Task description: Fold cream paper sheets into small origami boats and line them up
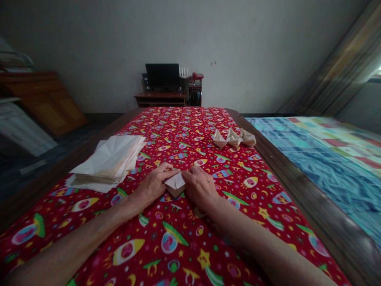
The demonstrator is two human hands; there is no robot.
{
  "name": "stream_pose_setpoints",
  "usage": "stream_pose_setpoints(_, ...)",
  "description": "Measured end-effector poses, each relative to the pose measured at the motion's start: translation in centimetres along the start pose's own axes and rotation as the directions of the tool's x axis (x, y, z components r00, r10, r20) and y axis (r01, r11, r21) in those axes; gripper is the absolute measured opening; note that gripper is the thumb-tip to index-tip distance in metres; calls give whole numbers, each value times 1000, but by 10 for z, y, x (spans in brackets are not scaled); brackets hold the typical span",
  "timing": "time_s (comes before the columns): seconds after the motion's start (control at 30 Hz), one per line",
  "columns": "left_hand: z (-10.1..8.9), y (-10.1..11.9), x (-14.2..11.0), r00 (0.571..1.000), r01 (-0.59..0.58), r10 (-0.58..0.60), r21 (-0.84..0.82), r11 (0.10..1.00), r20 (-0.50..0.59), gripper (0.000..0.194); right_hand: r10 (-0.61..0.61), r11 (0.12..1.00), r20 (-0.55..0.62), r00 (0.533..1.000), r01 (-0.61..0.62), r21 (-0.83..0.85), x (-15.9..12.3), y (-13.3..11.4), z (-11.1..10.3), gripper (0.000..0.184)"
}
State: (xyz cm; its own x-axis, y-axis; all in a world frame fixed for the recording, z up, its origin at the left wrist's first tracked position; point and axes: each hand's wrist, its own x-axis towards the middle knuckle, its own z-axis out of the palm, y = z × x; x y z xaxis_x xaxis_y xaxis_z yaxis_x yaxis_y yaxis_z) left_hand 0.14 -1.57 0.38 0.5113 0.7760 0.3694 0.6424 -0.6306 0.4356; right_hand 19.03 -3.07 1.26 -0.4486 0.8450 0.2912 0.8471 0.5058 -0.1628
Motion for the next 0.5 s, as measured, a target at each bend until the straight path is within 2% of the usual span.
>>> stream_pose_setpoints(0.2, -6, 3, -10, 996, -78, 67, 189, 979, 63, 32, -66, 993, 66, 996, 72, -94, -1, -3, -2, 18)
stream_pose_setpoints(0.3, -6, 3, -11, 995, -84, 65, 255, 963, 82, 37, -85, 990, 61, 994, 92, -112, -1, -3, -1, 21)
stream_pose_setpoints(0.4, -6, 3, -11, 994, -80, 55, 297, 952, 91, 41, -94, 986, 68, 993, 102, -134, -1, -4, 0, 21)
stream_pose_setpoints(0.5, -9, 4, -11, 992, -92, 61, 304, 948, 110, 37, -97, 983, 75, 992, 108, -151, -1, -4, -1, 21)
